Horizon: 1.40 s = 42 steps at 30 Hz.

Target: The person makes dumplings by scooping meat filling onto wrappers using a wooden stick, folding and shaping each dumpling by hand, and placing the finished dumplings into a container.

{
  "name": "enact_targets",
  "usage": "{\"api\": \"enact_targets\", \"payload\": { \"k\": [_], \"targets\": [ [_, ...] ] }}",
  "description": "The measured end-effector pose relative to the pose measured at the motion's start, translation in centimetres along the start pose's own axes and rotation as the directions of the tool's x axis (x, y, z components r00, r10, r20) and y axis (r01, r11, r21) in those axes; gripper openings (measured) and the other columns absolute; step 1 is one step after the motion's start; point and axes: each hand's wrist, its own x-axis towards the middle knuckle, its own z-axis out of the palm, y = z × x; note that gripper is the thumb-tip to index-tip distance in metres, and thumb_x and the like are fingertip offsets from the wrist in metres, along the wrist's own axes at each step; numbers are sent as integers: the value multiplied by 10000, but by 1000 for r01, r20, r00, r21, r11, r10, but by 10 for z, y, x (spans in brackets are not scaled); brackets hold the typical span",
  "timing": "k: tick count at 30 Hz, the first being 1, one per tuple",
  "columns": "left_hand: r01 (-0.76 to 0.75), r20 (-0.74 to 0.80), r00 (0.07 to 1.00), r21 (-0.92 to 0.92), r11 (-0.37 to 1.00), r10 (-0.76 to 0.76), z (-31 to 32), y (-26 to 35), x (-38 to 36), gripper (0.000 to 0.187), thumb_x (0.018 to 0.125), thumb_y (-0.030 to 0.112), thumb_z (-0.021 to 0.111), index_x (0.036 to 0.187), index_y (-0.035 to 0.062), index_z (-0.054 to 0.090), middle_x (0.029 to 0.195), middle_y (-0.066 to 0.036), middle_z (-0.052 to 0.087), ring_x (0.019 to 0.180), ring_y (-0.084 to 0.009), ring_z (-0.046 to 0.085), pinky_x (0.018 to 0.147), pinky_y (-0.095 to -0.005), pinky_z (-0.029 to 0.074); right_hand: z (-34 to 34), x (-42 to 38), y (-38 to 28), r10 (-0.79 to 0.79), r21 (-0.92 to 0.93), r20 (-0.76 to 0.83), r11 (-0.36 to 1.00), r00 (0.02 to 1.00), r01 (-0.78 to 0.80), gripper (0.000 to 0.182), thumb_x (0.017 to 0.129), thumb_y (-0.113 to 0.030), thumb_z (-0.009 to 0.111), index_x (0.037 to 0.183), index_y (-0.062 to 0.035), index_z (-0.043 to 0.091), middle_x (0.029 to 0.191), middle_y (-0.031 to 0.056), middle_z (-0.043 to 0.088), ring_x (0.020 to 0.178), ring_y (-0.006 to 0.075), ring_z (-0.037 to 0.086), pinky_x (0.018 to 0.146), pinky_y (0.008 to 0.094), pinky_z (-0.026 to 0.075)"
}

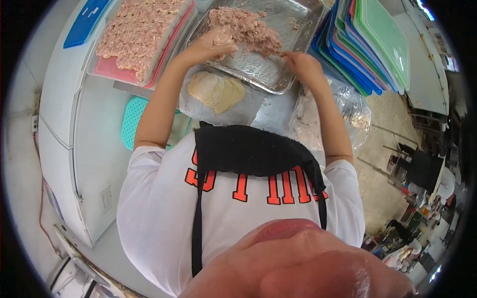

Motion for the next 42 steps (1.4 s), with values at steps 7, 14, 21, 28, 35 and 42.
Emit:
{"api": "enact_targets", "payload": {
  "k": [7,14,21,28,35,42],
  "targets": [
    [-370,-131,869,468,802,477,0,32,-3,763,735,350,771,1344,40,431,1081,-169,608,844,-179,604,754,-288,492,-58,-29,-19,-92,717,-44,691,995,96,346,921,-256,596,1174,-20,613,939,112,667,780,143,577,735,260,465],
    [-379,19,922,261,888,388,7,16,5,549,743,273,774,1192,20,585,1020,-84,657,925,-158,598,825,-298,475,-51,-16,-18,-277,382,-166,867,946,321,267,893,-282,593,1111,-142,654,922,128,668,837,315,641,718,357,508],
    [81,5,997,99,992,-82,16,26,7,524,763,305,751,1205,74,591,920,-52,607,808,-88,550,642,-231,436,-12,-16,-44,-238,70,-429,953,871,295,196,891,-270,561,1027,-171,662,805,71,628,785,297,649,622,407,515],
    [206,277,940,-927,313,201,-2,12,-3,481,931,391,519,1219,5,514,1037,-133,637,790,-186,628,675,-298,527,-31,-13,10,1,156,16,988,1000,-4,291,904,-286,533,1069,-84,662,985,168,665,910,338,638,780,415,491],
    [84,186,962,-898,432,199,3,-3,11,479,902,363,581,1228,19,515,1046,-119,640,820,-167,624,671,-289,515,-51,-18,23,21,667,83,742,996,-72,361,944,-301,541,1149,-15,621,884,85,671,808,151,597,756,290,465],
    [-360,-83,923,153,920,375,14,61,-18,558,756,215,762,1232,23,542,1013,-43,639,905,-102,568,803,-266,469,-73,-36,-16,-114,669,-149,720,982,185,358,942,-286,558,1161,-7,604,869,85,666,782,132,581,720,278,467]
  ]
}}
